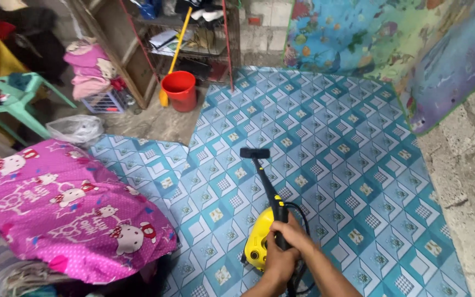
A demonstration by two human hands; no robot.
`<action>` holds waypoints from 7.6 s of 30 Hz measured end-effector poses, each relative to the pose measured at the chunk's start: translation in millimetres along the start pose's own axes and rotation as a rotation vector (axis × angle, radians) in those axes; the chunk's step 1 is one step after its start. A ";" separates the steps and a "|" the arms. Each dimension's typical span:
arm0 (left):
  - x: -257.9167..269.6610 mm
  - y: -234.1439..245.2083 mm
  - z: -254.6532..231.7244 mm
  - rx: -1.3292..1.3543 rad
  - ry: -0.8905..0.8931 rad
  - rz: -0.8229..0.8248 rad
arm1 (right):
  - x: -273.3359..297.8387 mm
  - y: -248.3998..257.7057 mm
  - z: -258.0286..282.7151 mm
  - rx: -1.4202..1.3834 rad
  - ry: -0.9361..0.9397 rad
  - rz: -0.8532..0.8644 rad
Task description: The person cleans a patterned floor with a steam cleaner before detaching the nozzle and hose from the yellow base unit. They then reattach the components and continue cleaning the floor before pressing buttons on the machine.
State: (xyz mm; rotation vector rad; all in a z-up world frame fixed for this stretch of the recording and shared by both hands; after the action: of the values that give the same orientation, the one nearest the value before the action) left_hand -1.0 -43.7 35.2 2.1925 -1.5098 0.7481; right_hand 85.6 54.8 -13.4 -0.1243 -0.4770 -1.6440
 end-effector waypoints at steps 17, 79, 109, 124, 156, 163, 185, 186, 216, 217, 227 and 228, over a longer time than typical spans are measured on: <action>36.4 103.8 -2.5 0.078 0.064 -0.186 | 65.4 -106.6 5.1 0.003 -0.009 0.263; 34.5 227.9 -287.5 -0.360 -1.078 0.262 | 78.6 -135.9 242.0 0.074 0.680 -0.351; -41.1 170.9 -358.3 -0.099 -1.409 0.083 | -50.4 -173.6 256.5 0.357 0.944 -0.429; -43.4 174.9 -364.0 -0.062 -1.380 0.027 | -23.9 -180.0 288.1 0.297 0.804 -0.435; -55.7 171.2 -368.2 -0.078 -1.362 -0.014 | -20.9 -184.0 303.0 0.434 0.665 -0.394; -55.4 168.8 -369.0 -0.077 -1.366 -0.021 | -37.3 -182.5 293.0 0.442 0.571 -0.380; -52.0 169.4 -371.8 -0.089 -1.327 -0.033 | -37.0 -185.1 296.6 0.458 0.679 -0.413; -51.2 169.6 -372.2 -0.093 -1.320 -0.036 | -36.5 -185.5 296.9 0.481 0.704 -0.412; -45.7 185.0 -361.0 -0.031 -1.415 -0.017 | -34.4 -190.0 270.5 0.218 0.539 -0.361; -44.3 187.6 -358.3 -0.027 -1.416 -0.009 | -35.7 -190.8 262.0 0.170 0.578 -0.345; -81.2 192.8 -289.3 0.000 -1.455 0.111 | -7.8 -180.8 207.1 0.107 0.564 -0.063; -75.7 195.2 -284.4 0.008 -1.481 0.078 | -3.2 -177.7 196.9 0.237 0.769 -0.133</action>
State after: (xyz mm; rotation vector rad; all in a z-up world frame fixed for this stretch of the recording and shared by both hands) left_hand -265.6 106.8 214.2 2.7370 -2.0427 -1.1950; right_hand -124.9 141.9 122.4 0.7063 -0.0812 -1.6062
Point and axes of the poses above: each hand's wrist, its own x-axis away from the middle knuckle, its own y-axis out of the back of the hand, z = x × y, the point moved 3 cm from there along -x, towards the middle knuckle, and after that the axes turned 14 degrees about -z, right-handed, at the moved point
